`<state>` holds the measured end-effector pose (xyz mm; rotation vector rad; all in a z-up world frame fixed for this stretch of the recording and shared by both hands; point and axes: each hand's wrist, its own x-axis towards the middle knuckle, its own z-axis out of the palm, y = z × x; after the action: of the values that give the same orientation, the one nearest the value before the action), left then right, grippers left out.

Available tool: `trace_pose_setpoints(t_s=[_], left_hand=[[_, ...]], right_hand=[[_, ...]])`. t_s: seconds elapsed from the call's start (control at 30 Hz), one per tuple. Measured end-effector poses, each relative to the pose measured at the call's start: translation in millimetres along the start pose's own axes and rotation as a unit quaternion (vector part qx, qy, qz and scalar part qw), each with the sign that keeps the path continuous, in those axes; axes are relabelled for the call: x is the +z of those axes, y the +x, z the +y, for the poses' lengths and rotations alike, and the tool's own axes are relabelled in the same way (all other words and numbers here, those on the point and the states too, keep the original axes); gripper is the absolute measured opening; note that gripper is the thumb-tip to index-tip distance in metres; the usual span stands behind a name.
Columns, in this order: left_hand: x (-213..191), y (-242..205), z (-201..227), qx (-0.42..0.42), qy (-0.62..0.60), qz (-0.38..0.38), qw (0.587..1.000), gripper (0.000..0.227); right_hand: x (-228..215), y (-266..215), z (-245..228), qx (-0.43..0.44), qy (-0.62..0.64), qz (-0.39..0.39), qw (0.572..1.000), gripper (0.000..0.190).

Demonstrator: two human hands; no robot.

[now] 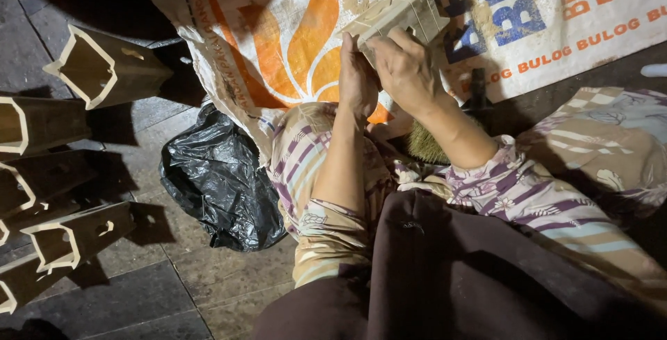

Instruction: The person is using a hand brush to clean dust and debris from small wooden boxes in a workshop.

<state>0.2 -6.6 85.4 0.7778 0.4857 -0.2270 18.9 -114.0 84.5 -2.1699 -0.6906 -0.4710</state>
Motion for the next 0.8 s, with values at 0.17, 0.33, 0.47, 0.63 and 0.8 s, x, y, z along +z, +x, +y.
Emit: trace_pose_setpoints(t_s=[0.17, 0.33, 0.47, 0.63, 0.8], left_hand=[[-8.4, 8.6, -7.4, 0.014, 0.009, -0.009, 1.0, 0.111], [-9.6, 9.8, -9.9, 0.026, -0.027, -0.027, 0.999, 0.106], [-1.5, -0.1, -1.4, 0.005, -0.051, -0.016, 0.999, 0.103], [2.3, -2.0, 0.2, -0.001, -0.036, -0.019, 0.999, 0.102], [10.8, -5.5, 8.4, 0.012, -0.04, 0.006, 0.999, 0.097]], right_hand=[[0.0, 1.2, -4.5, -0.01, -0.025, 0.0, 1.0, 0.014], [-14.4, -7.5, -1.8, -0.018, -0.05, -0.038, 0.998, 0.016], [-37.9, -30.6, -7.3, 0.01, -0.041, -0.114, 0.993, 0.017], [-44.6, -63.3, 3.3, 0.051, -0.044, -0.159, 0.985, 0.011], [-52.3, -72.5, 17.9, 0.138, -0.106, -0.356, 0.918, 0.021]])
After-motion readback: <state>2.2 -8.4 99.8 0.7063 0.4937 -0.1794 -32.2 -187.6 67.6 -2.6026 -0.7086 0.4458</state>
